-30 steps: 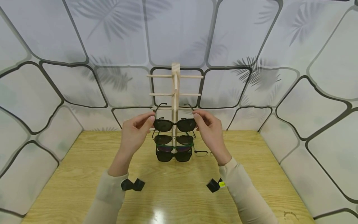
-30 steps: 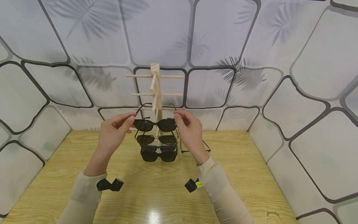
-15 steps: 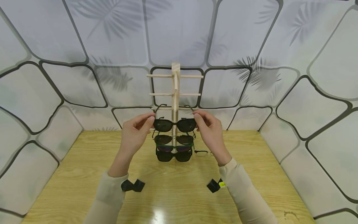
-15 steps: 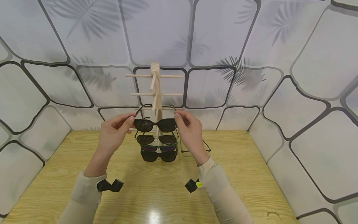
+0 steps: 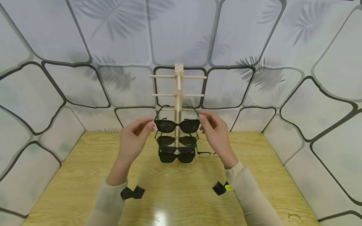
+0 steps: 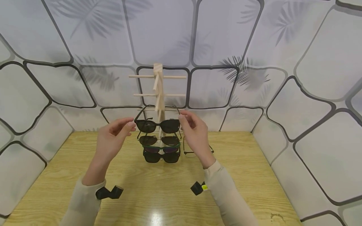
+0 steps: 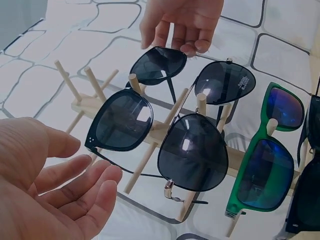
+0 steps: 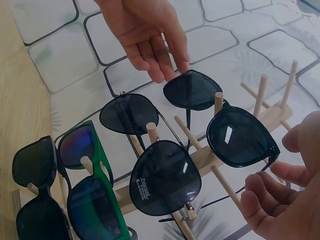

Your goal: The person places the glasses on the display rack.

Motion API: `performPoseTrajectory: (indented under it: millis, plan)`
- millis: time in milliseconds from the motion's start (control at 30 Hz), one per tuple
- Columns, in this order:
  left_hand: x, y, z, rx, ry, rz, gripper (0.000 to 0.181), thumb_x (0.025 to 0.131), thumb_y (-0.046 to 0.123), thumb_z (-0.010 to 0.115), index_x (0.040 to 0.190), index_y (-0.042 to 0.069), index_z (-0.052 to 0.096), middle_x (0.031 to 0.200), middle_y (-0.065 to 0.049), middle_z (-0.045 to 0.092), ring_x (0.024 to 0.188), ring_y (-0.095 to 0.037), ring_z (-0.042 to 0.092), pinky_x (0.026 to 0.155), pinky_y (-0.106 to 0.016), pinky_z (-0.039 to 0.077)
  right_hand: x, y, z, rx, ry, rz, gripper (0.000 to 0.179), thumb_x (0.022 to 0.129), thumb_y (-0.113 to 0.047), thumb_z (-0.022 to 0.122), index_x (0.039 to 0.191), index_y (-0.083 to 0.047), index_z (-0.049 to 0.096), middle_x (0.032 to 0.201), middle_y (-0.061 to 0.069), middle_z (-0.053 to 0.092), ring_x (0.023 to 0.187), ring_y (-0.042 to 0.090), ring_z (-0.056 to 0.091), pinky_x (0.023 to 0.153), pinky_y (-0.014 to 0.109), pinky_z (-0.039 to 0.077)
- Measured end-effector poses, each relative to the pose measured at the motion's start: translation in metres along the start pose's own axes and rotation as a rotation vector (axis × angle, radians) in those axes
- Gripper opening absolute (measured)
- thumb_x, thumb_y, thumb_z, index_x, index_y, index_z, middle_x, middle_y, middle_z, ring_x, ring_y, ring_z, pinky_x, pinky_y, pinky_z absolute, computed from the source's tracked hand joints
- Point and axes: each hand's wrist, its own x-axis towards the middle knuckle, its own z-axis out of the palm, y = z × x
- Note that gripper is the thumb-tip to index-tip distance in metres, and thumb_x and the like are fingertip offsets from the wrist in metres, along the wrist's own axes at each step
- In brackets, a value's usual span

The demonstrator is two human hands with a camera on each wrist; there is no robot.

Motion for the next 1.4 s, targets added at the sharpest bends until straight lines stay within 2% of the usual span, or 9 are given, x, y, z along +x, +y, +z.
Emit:
performPoseTrajectory:
  millis: [233, 367, 500, 733, 1033, 1167, 1267, 1400]
  plan:
    - [-0.03, 0.001, 0.007, 0.007, 0.076, 0.003, 0.016, 0.101, 0.005, 0.071, 0.112, -0.004, 0.078, 0.096, -0.027, 0.076, 0.081, 0.002, 0.07, 0.075, -0.015, 0.055, -0.011, 0.003, -0.016, 0.006, 0.003, 0.01, 0.028, 0.108, -0.024, 0.063, 0.13, -0.009, 0.072, 0.095, -0.001, 0.069, 0.074, 0.01, 0.065, 0.067, 0.023, 0.057]
    - [-0.049, 0.002, 0.013, 0.0, 0.112, -0.016, 0.014, 0.1, 0.004, 0.071, 0.108, -0.006, 0.078, 0.094, -0.027, 0.077, 0.081, 0.001, 0.071, 0.075, -0.015, 0.056, -0.018, 0.007, -0.025, -0.009, -0.002, 0.015, 0.026, 0.108, -0.024, 0.063, 0.128, -0.009, 0.073, 0.094, 0.001, 0.069, 0.075, 0.014, 0.066, 0.068, 0.027, 0.058]
    - [-0.06, 0.003, 0.017, -0.001, 0.107, -0.055, 0.015, 0.1, 0.005, 0.072, 0.107, -0.005, 0.079, 0.093, -0.025, 0.077, 0.08, 0.001, 0.071, 0.075, -0.015, 0.056, -0.023, 0.012, -0.03, -0.017, 0.0, 0.032, 0.027, 0.109, -0.024, 0.062, 0.128, -0.009, 0.073, 0.093, 0.001, 0.069, 0.077, 0.019, 0.067, 0.07, 0.027, 0.059]
    - [-0.076, 0.004, 0.032, -0.078, 0.005, -0.063, 0.015, 0.1, 0.003, 0.071, 0.109, -0.008, 0.076, 0.101, -0.029, 0.075, 0.087, -0.009, 0.075, 0.083, -0.018, 0.06, -0.03, 0.021, -0.039, -0.056, 0.021, 0.076, 0.027, 0.109, -0.027, 0.061, 0.128, -0.012, 0.073, 0.094, -0.001, 0.069, 0.077, 0.012, 0.066, 0.07, 0.023, 0.056]
    - [-0.093, 0.003, 0.056, -0.084, -0.12, -0.097, 0.018, 0.102, 0.008, 0.07, 0.115, -0.001, 0.077, 0.107, -0.019, 0.078, 0.094, -0.011, 0.076, 0.085, -0.024, 0.062, -0.034, 0.03, -0.047, -0.058, 0.033, 0.117, 0.027, 0.108, -0.026, 0.062, 0.127, -0.01, 0.073, 0.093, -0.003, 0.069, 0.077, 0.013, 0.067, 0.071, 0.025, 0.058]
    - [-0.099, 0.0, 0.068, -0.059, -0.167, -0.092, 0.016, 0.101, 0.014, 0.072, 0.114, 0.006, 0.079, 0.105, -0.01, 0.08, 0.091, -0.009, 0.075, 0.079, -0.025, 0.061, -0.037, 0.035, -0.052, -0.073, 0.04, 0.127, 0.028, 0.108, -0.026, 0.063, 0.128, -0.009, 0.072, 0.094, -0.003, 0.069, 0.077, 0.009, 0.067, 0.071, 0.023, 0.058]
    - [-0.103, -0.001, 0.078, -0.046, -0.201, -0.09, 0.015, 0.101, 0.017, 0.073, 0.114, 0.011, 0.079, 0.104, -0.008, 0.08, 0.088, -0.007, 0.074, 0.077, -0.026, 0.06, -0.039, 0.039, -0.055, -0.089, 0.044, 0.128, 0.028, 0.108, -0.027, 0.062, 0.128, -0.009, 0.072, 0.095, -0.001, 0.069, 0.077, 0.011, 0.067, 0.07, 0.024, 0.058]
    - [-0.107, -0.003, 0.091, -0.054, -0.242, -0.11, 0.017, 0.102, 0.018, 0.072, 0.117, 0.014, 0.079, 0.106, -0.004, 0.081, 0.092, -0.011, 0.076, 0.082, -0.026, 0.061, -0.042, 0.043, -0.059, -0.095, 0.045, 0.131, 0.028, 0.109, -0.026, 0.062, 0.128, -0.009, 0.072, 0.095, -0.001, 0.069, 0.077, 0.012, 0.067, 0.071, 0.026, 0.059]
